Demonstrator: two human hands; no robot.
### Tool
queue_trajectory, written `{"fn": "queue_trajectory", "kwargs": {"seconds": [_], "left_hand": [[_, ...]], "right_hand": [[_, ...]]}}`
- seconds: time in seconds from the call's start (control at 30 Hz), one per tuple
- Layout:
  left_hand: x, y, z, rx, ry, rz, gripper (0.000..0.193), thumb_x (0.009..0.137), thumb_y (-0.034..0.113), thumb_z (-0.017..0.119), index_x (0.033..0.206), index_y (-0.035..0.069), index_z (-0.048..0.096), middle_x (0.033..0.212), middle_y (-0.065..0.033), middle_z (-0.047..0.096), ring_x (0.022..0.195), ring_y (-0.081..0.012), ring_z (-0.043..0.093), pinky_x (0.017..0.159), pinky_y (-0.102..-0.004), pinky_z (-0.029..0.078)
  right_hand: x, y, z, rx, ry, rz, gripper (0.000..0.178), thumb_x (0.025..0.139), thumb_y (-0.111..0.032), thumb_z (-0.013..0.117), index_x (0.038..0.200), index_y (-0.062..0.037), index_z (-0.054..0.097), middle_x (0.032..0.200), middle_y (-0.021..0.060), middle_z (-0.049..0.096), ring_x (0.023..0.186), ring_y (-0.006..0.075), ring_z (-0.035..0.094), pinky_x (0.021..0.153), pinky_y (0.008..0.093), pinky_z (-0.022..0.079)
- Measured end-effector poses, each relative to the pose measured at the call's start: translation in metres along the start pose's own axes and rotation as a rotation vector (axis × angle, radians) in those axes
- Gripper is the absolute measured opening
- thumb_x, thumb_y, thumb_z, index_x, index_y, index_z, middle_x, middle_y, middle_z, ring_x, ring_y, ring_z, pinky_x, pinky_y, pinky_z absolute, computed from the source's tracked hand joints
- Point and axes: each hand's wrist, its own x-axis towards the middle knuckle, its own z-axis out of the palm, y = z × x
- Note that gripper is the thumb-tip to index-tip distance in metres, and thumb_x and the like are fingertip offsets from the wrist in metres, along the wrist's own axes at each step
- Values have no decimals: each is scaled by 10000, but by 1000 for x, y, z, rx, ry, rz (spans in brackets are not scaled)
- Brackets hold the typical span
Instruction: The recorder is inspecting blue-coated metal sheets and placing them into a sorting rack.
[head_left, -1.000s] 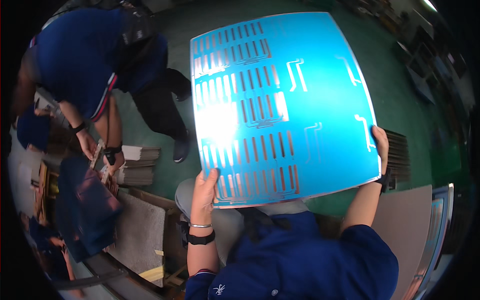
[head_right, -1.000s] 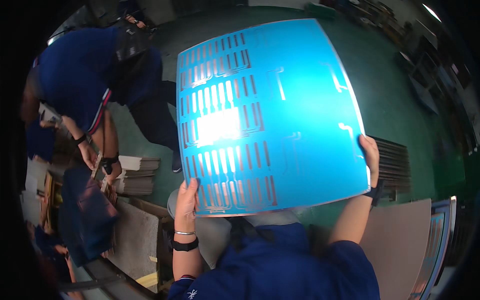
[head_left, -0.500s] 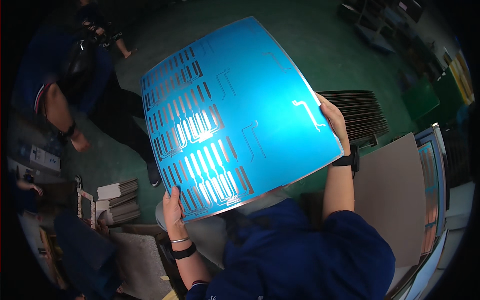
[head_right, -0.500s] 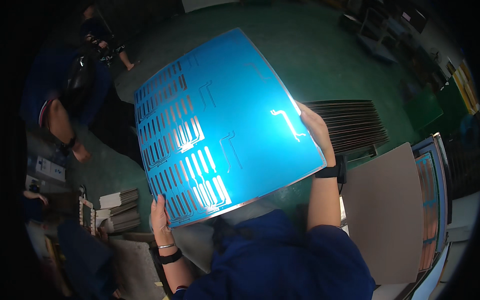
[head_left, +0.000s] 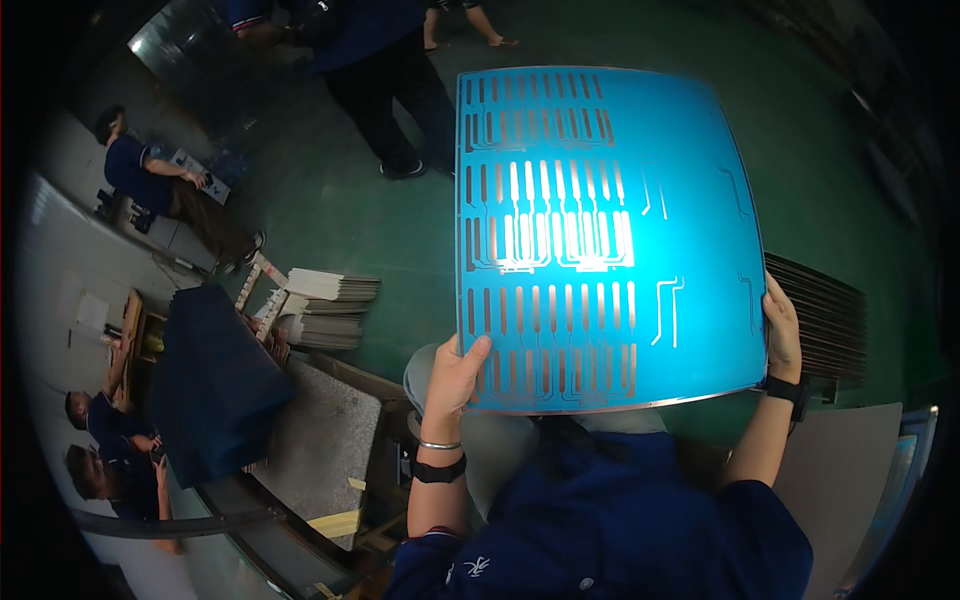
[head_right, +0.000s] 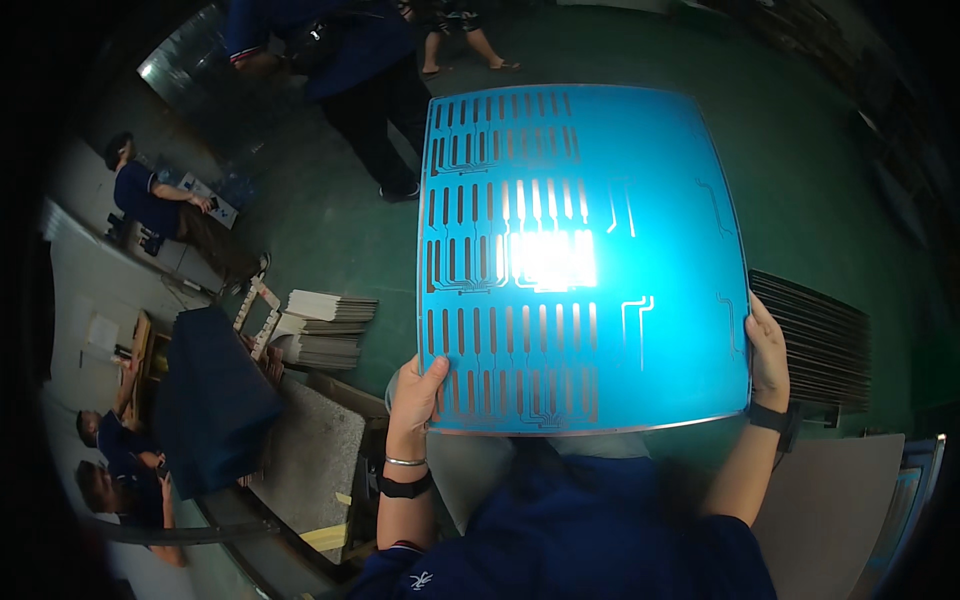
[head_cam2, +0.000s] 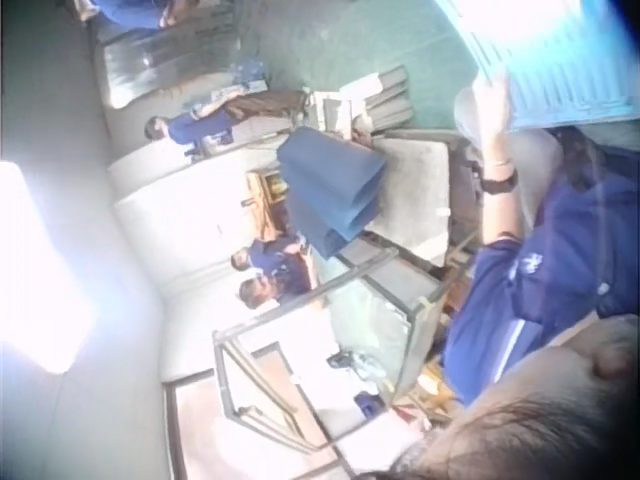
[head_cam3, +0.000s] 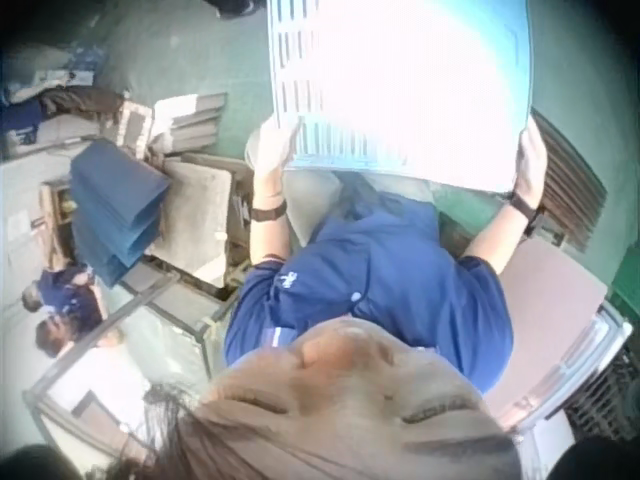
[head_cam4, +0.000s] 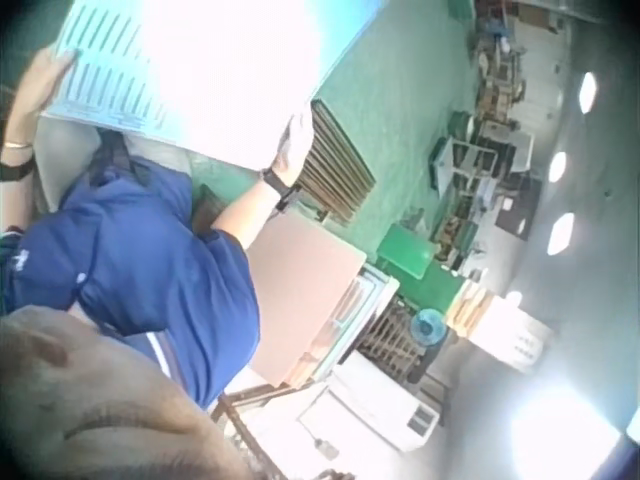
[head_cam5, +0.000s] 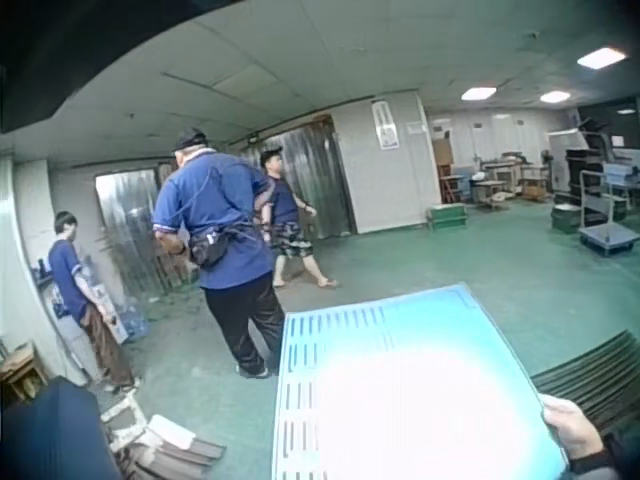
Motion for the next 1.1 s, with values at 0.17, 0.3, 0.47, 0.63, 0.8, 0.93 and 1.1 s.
{"fn": "queue_trajectory", "kwargs": {"seconds": [0.17,0.3,0.47,0.63,0.8,0.93,1.1], "left_hand": [[-16,29,-3,-17,7,-11,330,861,295,668,1001,-1,625,860,-24,620,766,-75,538,678,-227,446],[-14,22,-5,-26,-9,83,332,860,277,670,1007,-16,622,894,-22,620,805,-83,536,726,-243,452],[-16,14,-15,69,-10,128,302,855,247,672,980,-25,625,878,-9,615,800,-70,526,726,-240,446],[-20,9,-21,63,-62,118,266,848,218,671,958,-20,631,869,0,611,797,-61,517,718,-234,441],[-19,-1,-26,135,-35,101,271,836,233,684,957,-5,638,787,19,602,697,-40,502,612,-214,431],[-18,7,-29,193,-46,-24,280,831,266,690,948,16,643,684,34,565,538,-29,466,462,-201,381],[-12,-9,-34,114,-79,-31,303,832,284,687,950,9,638,630,22,547,471,-46,469,411,-201,368]], "right_hand": [[2,5,3,-29,-8,33,615,879,-202,621,1362,63,349,1265,120,543,1129,151,535,966,260,412],[7,22,-9,19,-2,69,465,868,-169,634,1250,43,472,1141,89,600,1024,132,569,913,251,436],[25,4,18,24,114,61,246,928,-220,548,1065,-17,576,997,40,628,924,125,580,851,255,457],[63,-15,11,100,136,-44,278,968,-256,476,1060,-18,586,982,42,640,865,127,602,772,248,489],[60,-28,33,117,250,-138,290,971,-284,471,1039,-29,590,944,41,649,807,116,614,712,247,506],[56,-26,25,103,210,-164,283,973,-278,469,1030,-31,594,943,37,649,816,103,606,730,245,499],[55,-22,21,110,287,-159,269,970,-273,480,1012,-39,605,943,24,643,828,95,589,754,245,482]]}}
